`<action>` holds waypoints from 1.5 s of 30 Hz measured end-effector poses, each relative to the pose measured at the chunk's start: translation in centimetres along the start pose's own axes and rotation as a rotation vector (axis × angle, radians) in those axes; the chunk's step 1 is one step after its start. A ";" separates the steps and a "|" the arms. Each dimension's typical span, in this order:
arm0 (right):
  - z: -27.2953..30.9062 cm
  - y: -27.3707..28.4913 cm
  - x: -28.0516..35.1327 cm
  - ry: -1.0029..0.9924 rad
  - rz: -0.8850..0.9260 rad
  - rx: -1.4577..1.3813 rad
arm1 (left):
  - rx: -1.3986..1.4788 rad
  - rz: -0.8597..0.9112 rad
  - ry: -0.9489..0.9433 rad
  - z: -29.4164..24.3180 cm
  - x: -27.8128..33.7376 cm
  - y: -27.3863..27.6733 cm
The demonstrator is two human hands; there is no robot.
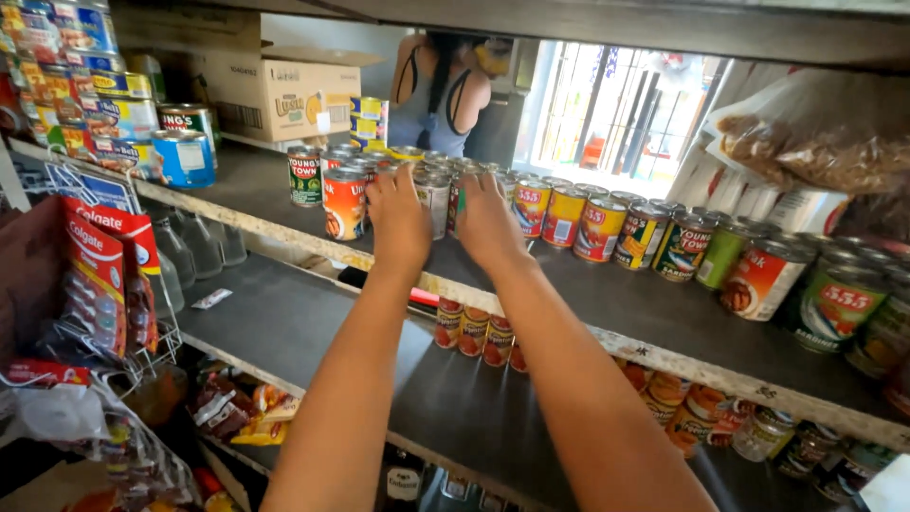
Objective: Packing various canned goods from a store shelf into a brown paper bag.
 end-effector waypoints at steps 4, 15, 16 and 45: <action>0.8 -0.2 0.6 -0.030 0.088 -0.029 | -0.079 0.247 0.243 0.2 0.5 -0.2; 0.8 -0.7 1.1 0.011 0.157 -0.141 | 0.091 0.225 0.188 -0.6 0.3 0.2; 1.1 -0.6 1.1 0.043 0.137 -0.173 | 0.120 0.228 0.166 -1.0 0.3 0.6; 8.1 17.0 8.9 0.188 0.055 -0.267 | 0.454 0.204 0.055 -13.5 2.5 12.5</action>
Point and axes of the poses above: each hand's wrist, its own x-axis away from the middle knuckle, its own y-axis out of the back of the hand, z = x × y, the point moved 6 cm from there along -x, towards the middle knuckle, and after that the axes turned 4 degrees about y, right-handed, at the moved point
